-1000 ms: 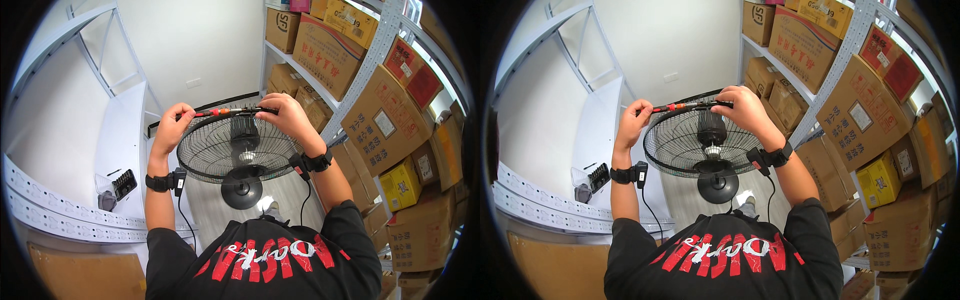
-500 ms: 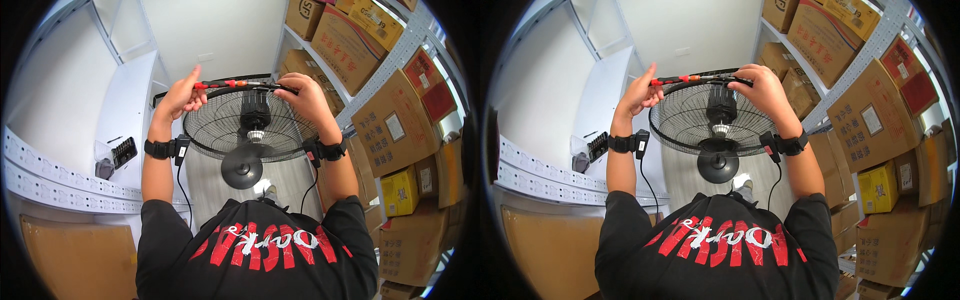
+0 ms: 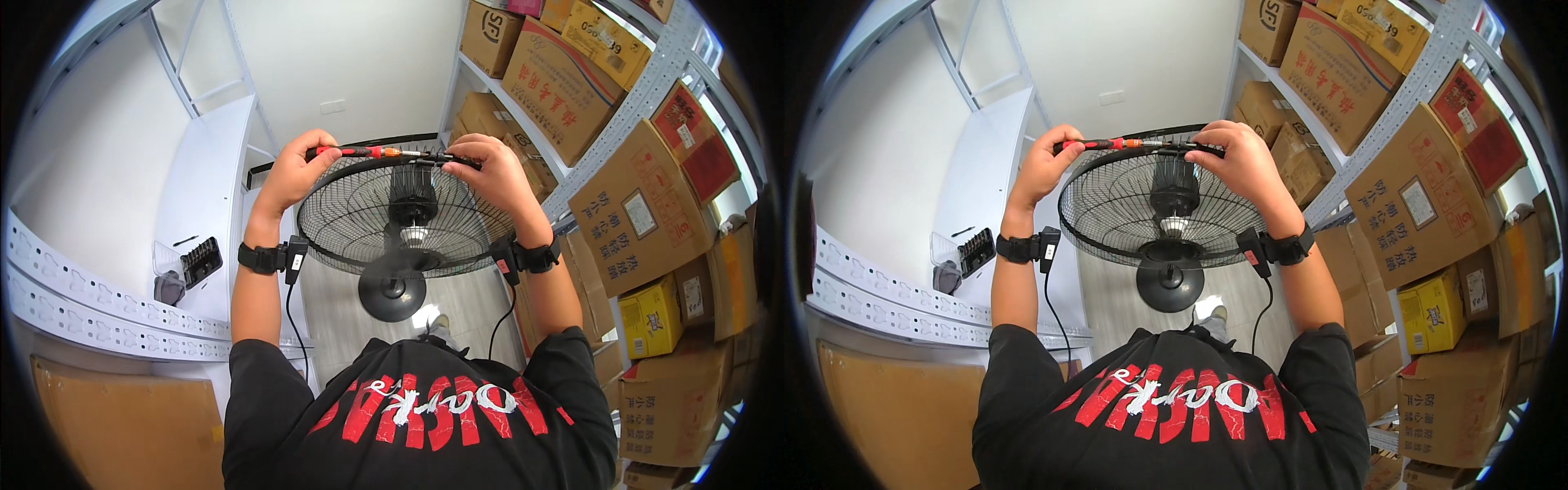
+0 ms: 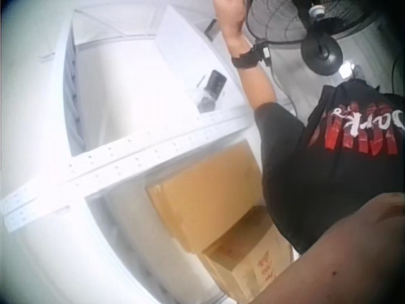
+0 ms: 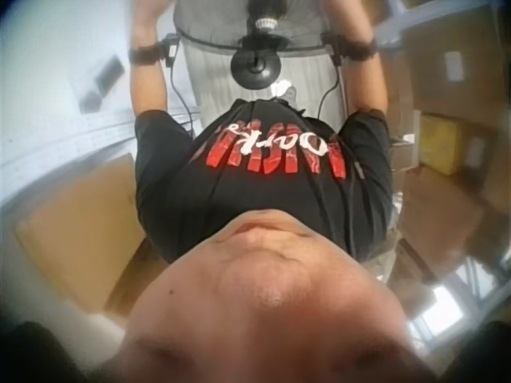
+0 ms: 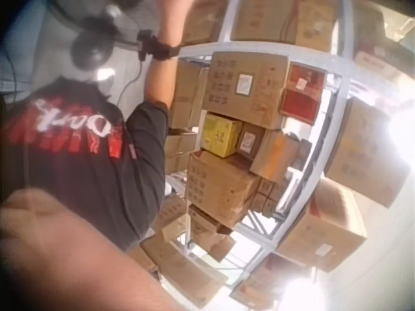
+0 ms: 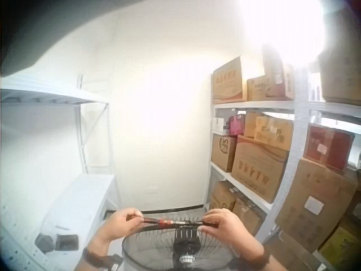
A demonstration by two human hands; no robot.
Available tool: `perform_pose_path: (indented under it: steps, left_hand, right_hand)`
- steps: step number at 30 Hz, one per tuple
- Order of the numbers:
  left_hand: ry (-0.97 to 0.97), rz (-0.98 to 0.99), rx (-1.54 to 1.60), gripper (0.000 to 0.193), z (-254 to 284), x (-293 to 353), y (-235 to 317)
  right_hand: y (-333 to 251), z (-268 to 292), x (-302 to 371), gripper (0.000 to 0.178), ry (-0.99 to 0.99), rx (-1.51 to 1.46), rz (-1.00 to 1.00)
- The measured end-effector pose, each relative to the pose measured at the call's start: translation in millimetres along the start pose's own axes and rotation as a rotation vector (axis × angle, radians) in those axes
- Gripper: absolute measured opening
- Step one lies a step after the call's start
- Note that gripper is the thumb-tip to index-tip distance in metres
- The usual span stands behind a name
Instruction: The person assembles a black standing fan by attaching the front grille to the fan head. They use a screwdriver to tighten screws around the grille, then place the screwdriver on a nearby shelf. The person continues to adjust and secure the fan components.
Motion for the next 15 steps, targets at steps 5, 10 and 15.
perform_pose_path:
  steps: [5, 10, 15]
  left_hand:
    - [0.083, -0.102, 0.022, 0.01, -5, -2, -13]
    - [0.006, 0.249, 0.216, 0.035, -5, -4, -6]
    - [0.018, 0.58, 0.221, 0.065, 0, -2, 7]
  right_hand:
    - [1, 0, 1, 0.028, 0.009, 0.006, -0.001]
    - [-3, 1, 1, 0.03, -0.004, -0.015, -0.033]
    - [1, -2, 1, 0.031, 0.015, 0.003, -0.024]
Point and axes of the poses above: each hand's wrist, its own x-axis away from the middle knuckle, its own z-axis out of the back of the hand, y = z × x, the point moved 1 cm from there along -x, towards the middle knuckle
